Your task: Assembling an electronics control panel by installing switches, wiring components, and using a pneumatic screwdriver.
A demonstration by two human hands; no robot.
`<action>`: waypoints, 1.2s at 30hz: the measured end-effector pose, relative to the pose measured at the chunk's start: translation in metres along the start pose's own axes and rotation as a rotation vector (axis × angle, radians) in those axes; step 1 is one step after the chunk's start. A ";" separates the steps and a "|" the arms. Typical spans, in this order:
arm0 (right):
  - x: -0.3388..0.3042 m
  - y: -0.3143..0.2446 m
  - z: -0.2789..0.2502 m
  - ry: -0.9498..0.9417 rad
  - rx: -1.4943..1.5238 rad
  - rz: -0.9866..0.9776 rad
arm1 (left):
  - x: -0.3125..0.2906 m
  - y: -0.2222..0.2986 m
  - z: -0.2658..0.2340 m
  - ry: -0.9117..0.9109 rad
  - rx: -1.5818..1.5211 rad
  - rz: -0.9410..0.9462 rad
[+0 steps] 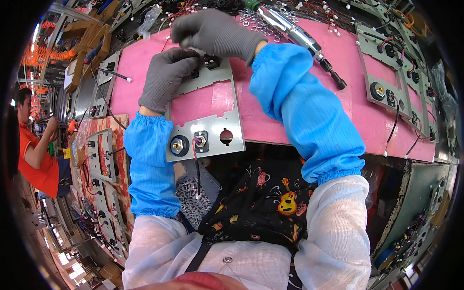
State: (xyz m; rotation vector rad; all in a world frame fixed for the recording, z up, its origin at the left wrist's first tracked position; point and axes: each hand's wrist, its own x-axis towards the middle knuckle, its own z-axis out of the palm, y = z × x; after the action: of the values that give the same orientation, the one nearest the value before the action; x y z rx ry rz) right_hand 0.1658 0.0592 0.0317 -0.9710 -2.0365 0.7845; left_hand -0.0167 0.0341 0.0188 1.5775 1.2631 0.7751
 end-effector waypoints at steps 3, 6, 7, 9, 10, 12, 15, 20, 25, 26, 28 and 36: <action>0.003 0.012 -0.008 0.120 0.216 -0.063 | 0.002 0.005 0.002 -0.021 0.012 0.029; -0.005 0.019 -0.004 0.100 0.153 0.007 | 0.002 0.008 0.002 -0.041 0.023 0.024; -0.007 0.018 -0.001 0.060 0.172 0.040 | 0.001 0.005 0.000 -0.042 0.016 0.030; -0.005 0.013 0.000 0.024 0.165 0.080 | 0.002 0.002 0.000 -0.039 0.003 0.023; -0.007 0.012 0.001 0.021 0.157 0.093 | 0.002 0.003 0.000 -0.032 -0.003 0.009; -0.008 0.010 0.003 0.012 0.145 0.116 | 0.002 0.005 0.000 -0.022 -0.007 -0.012; -0.005 0.012 0.001 0.023 0.103 0.093 | 0.001 0.008 0.000 -0.024 0.000 -0.022; -0.006 0.017 0.002 0.007 0.156 0.065 | 0.006 0.000 -0.001 -0.022 0.023 0.018; -0.005 0.018 0.003 0.007 0.145 0.071 | 0.004 0.005 0.000 0.011 0.037 -0.008; -0.005 0.018 0.003 0.007 0.147 0.071 | 0.003 0.006 0.000 0.021 0.026 -0.028; -0.006 0.017 0.004 -0.005 0.185 0.082 | 0.003 0.002 0.000 0.017 0.009 -0.028; -0.008 0.001 -0.007 -0.030 0.208 0.120 | 0.004 0.003 0.001 0.006 0.003 -0.018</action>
State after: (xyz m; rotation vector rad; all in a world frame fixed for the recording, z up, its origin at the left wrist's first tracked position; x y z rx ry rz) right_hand 0.1751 0.0550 0.0322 -0.9736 -1.8904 1.0577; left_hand -0.0136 0.0381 0.0211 1.5648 1.2820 0.7677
